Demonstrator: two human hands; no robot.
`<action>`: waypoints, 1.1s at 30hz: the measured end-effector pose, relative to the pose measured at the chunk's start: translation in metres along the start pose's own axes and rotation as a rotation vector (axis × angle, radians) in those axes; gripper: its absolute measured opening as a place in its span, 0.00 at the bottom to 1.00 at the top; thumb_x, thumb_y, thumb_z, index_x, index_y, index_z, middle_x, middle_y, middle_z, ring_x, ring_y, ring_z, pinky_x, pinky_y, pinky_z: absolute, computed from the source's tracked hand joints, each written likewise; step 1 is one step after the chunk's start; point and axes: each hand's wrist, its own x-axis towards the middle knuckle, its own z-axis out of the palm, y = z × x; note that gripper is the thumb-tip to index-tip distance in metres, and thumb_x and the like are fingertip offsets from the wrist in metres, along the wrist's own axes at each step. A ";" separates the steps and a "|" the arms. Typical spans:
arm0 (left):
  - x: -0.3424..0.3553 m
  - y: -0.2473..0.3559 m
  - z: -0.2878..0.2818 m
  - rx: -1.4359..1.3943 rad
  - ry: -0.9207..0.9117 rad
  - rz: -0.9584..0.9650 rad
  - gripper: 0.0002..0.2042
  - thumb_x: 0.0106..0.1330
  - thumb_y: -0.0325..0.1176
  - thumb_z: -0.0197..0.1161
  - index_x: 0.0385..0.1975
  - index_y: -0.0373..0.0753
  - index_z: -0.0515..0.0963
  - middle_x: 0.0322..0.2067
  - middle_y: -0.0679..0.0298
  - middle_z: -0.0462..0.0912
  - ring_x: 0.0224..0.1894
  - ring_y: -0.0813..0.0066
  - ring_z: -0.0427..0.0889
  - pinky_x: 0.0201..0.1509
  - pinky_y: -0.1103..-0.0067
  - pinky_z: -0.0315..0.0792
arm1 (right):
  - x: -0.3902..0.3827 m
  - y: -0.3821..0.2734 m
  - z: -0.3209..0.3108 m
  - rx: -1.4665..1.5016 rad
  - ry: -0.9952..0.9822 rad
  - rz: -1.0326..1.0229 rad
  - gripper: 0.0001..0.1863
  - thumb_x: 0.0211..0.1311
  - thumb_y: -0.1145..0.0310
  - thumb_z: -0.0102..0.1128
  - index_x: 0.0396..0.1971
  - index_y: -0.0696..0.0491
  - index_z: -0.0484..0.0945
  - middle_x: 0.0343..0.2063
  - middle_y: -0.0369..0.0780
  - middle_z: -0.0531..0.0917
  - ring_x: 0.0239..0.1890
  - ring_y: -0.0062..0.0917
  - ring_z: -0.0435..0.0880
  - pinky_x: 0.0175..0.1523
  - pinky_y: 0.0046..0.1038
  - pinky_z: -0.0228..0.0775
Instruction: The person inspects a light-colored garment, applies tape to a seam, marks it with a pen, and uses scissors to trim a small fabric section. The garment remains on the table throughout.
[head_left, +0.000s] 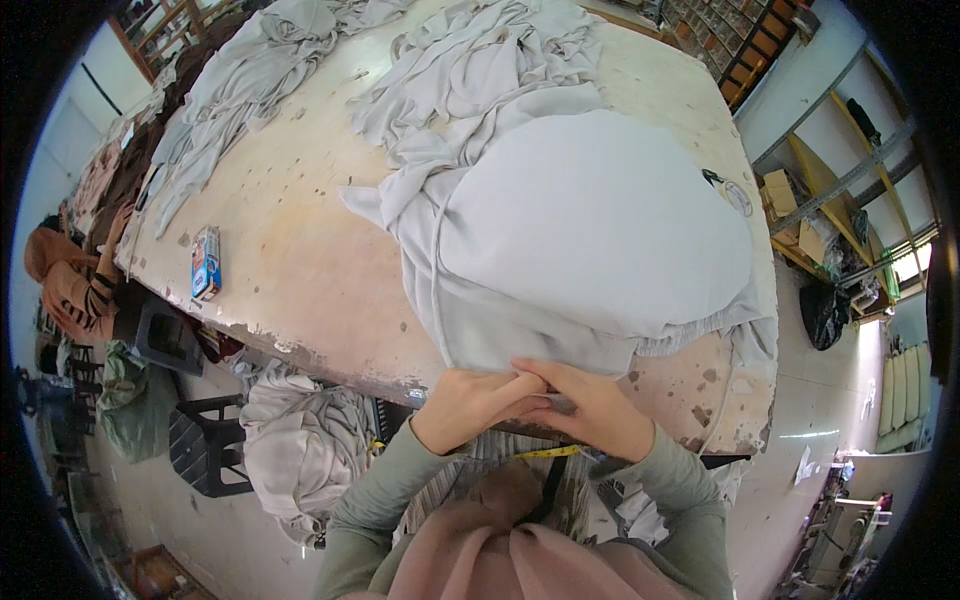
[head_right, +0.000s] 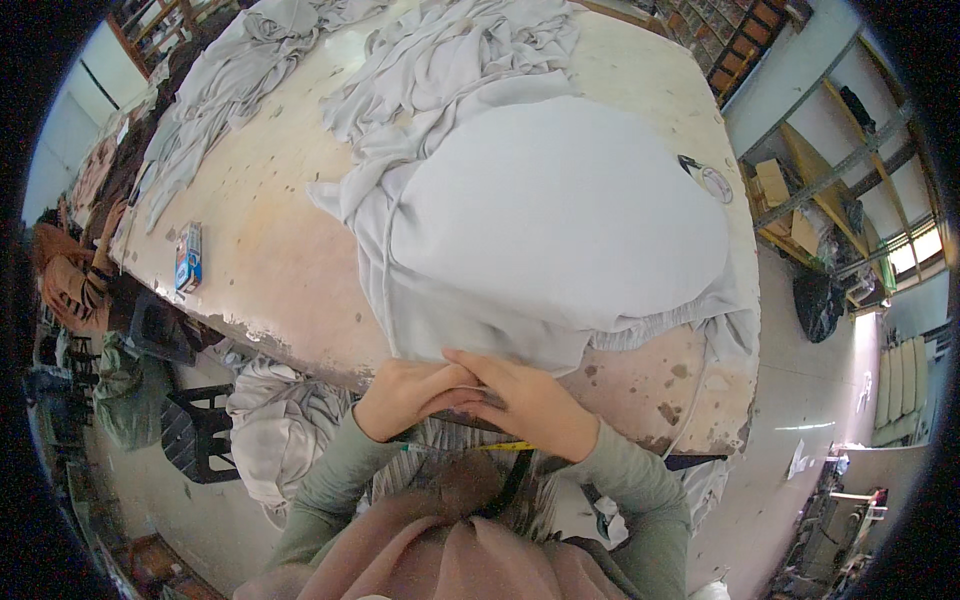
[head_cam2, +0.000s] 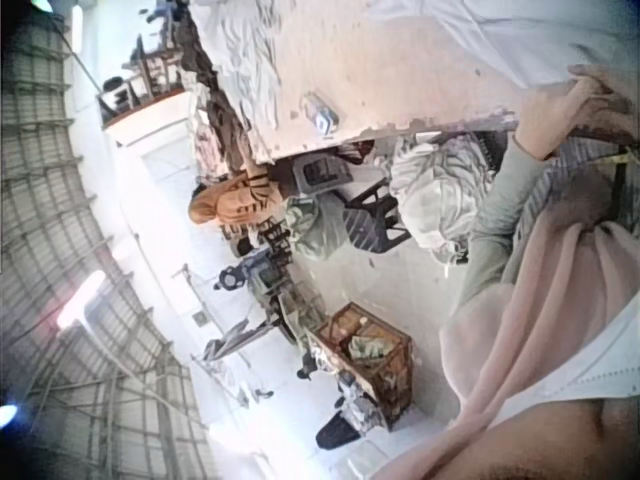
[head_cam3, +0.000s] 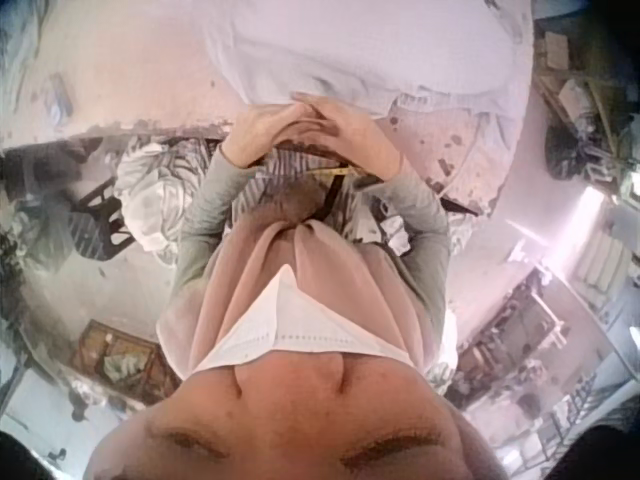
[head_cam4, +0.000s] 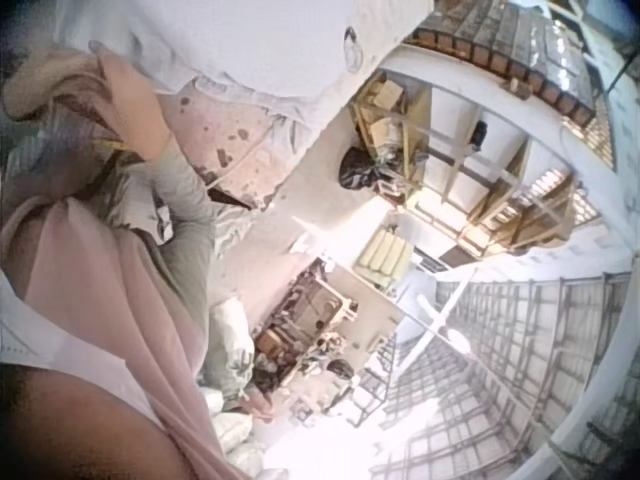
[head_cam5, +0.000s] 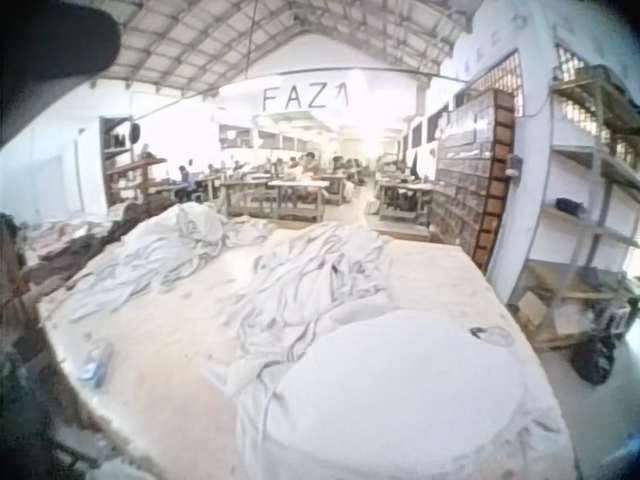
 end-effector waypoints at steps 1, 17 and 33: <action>0.003 -0.001 -0.003 -0.100 0.029 0.010 0.08 0.58 0.36 0.64 0.35 0.47 0.75 0.22 0.68 0.78 0.20 0.71 0.79 0.22 0.76 0.71 | 0.001 -0.001 -0.002 -0.033 0.014 -0.012 0.25 0.54 0.68 0.65 0.54 0.54 0.72 0.42 0.46 0.79 0.44 0.34 0.79 0.47 0.31 0.70; -0.014 -0.053 -0.067 -0.169 -0.453 -0.188 0.18 0.48 0.30 0.67 0.40 0.38 0.74 0.35 0.59 0.77 0.39 0.68 0.76 0.40 0.77 0.69 | -0.103 0.043 -0.103 0.052 1.411 0.027 0.09 0.64 0.68 0.57 0.37 0.58 0.77 0.33 0.35 0.78 0.37 0.18 0.73 0.46 0.21 0.64; -0.025 -0.105 -0.109 0.295 0.095 -0.501 0.08 0.56 0.21 0.55 0.35 0.34 0.76 0.29 0.55 0.80 0.34 0.59 0.79 0.38 0.72 0.72 | -0.069 0.073 -0.070 -0.201 0.712 0.409 0.12 0.57 0.69 0.59 0.41 0.53 0.78 0.35 0.39 0.81 0.41 0.32 0.78 0.45 0.31 0.68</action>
